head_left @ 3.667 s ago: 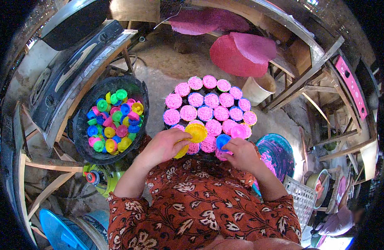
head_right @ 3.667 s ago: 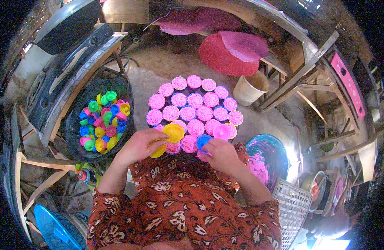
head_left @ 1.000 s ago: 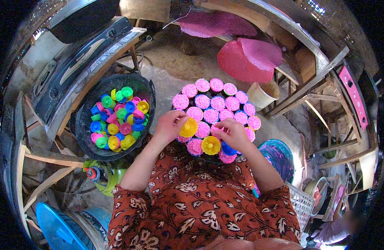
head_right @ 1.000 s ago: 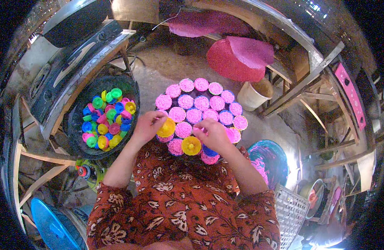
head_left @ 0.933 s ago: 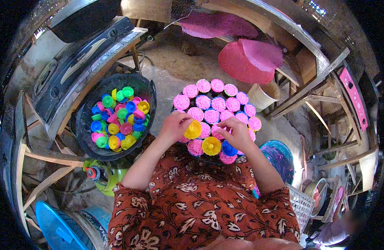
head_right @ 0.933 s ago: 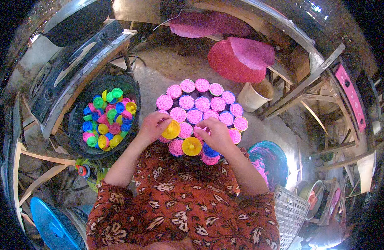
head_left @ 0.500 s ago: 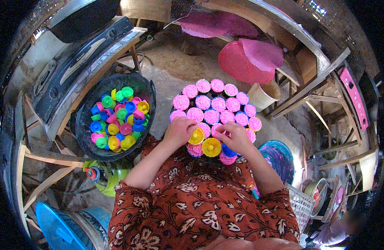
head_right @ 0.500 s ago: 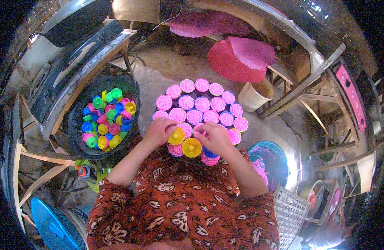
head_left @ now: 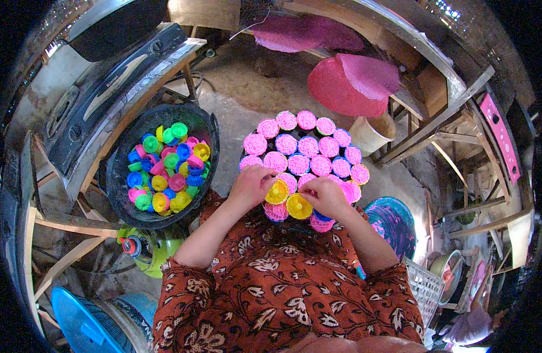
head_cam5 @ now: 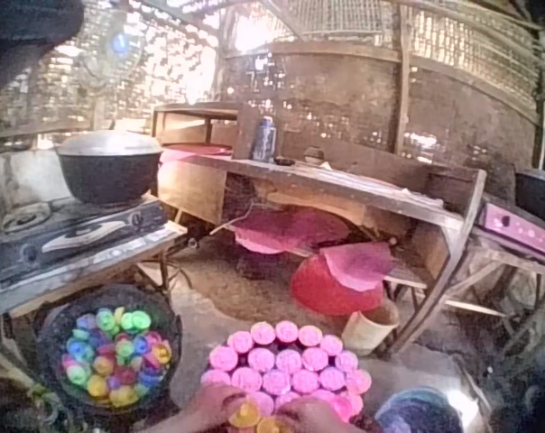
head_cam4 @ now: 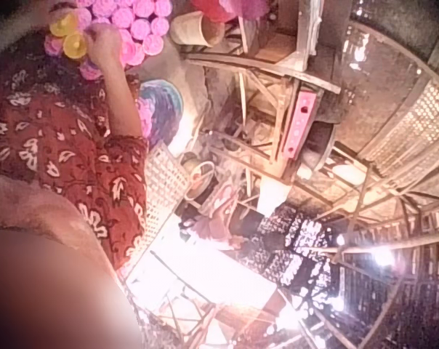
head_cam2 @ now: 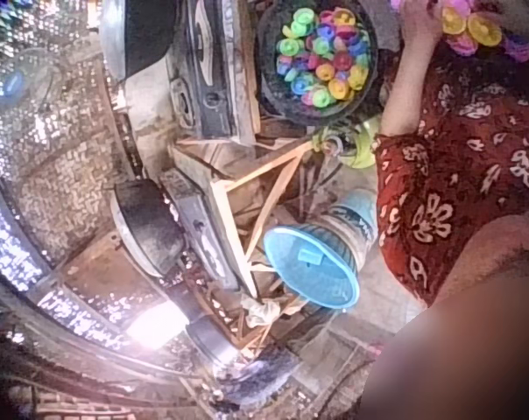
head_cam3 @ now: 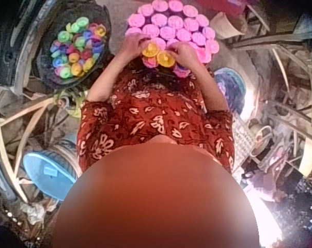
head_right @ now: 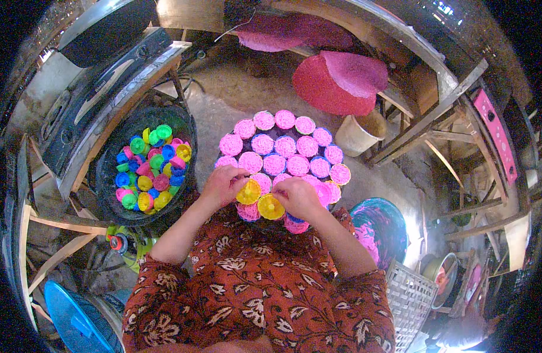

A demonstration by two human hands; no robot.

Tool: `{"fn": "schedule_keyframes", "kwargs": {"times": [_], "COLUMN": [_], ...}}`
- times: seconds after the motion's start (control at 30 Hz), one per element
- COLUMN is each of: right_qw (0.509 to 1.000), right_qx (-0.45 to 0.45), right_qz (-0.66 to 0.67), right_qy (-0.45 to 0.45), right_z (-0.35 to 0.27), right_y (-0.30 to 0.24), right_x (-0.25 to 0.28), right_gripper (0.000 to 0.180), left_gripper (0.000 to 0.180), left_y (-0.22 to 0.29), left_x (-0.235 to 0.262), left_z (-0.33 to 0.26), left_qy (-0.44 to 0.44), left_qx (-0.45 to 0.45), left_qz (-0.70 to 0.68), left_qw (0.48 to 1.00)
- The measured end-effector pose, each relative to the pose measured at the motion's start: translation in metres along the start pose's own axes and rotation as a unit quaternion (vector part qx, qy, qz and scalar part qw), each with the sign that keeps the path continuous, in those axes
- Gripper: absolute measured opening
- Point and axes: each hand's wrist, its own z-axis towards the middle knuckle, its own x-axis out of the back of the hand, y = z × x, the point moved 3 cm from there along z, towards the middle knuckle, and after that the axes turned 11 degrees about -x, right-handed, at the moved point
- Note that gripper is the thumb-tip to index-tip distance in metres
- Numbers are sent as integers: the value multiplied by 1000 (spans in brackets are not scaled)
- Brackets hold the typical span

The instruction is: The person arranges colorful plastic caps into a circular pattern on a tray, then uses a wooden stick to apply pink paste onto the caps. The person continues to apply the paste repeatedly across the caps.

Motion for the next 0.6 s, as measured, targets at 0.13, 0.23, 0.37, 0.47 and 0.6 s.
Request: {"fn": "schedule_keyframes", "kwargs": {"times": [0.13, 0.23, 0.37, 0.47, 0.6], "right_qw": [999, 1000, 996, 996, 989], "right_qx": [-26, 13, 13, 15, 1], "right_qz": [17, 2, 4, 21, 17], "right_qy": [-7, 28, 84, 89, 144], "right_z": [-1, -3, -8, -14, -34], "right_y": [0, -1, -7, -3, -13], "right_x": [-1, 1, 11, 16, 40], "right_gripper": [15, 14, 16, 15, 12], "left_gripper": [21, 22, 24, 26, 26], "left_y": [-1, -1, -5, -22, -89], "left_x": [-2, 0, 25, 73, 158], "left_z": [0, 0, 2, -7, -46], "left_qy": [13, 29, 66, 114, 224], "left_qx": [-10, -20, -14, 54, 156], "left_qz": [-6, -13, -3, 2, 12], "left_qw": [1000, 999, 998, 992, 962]}}
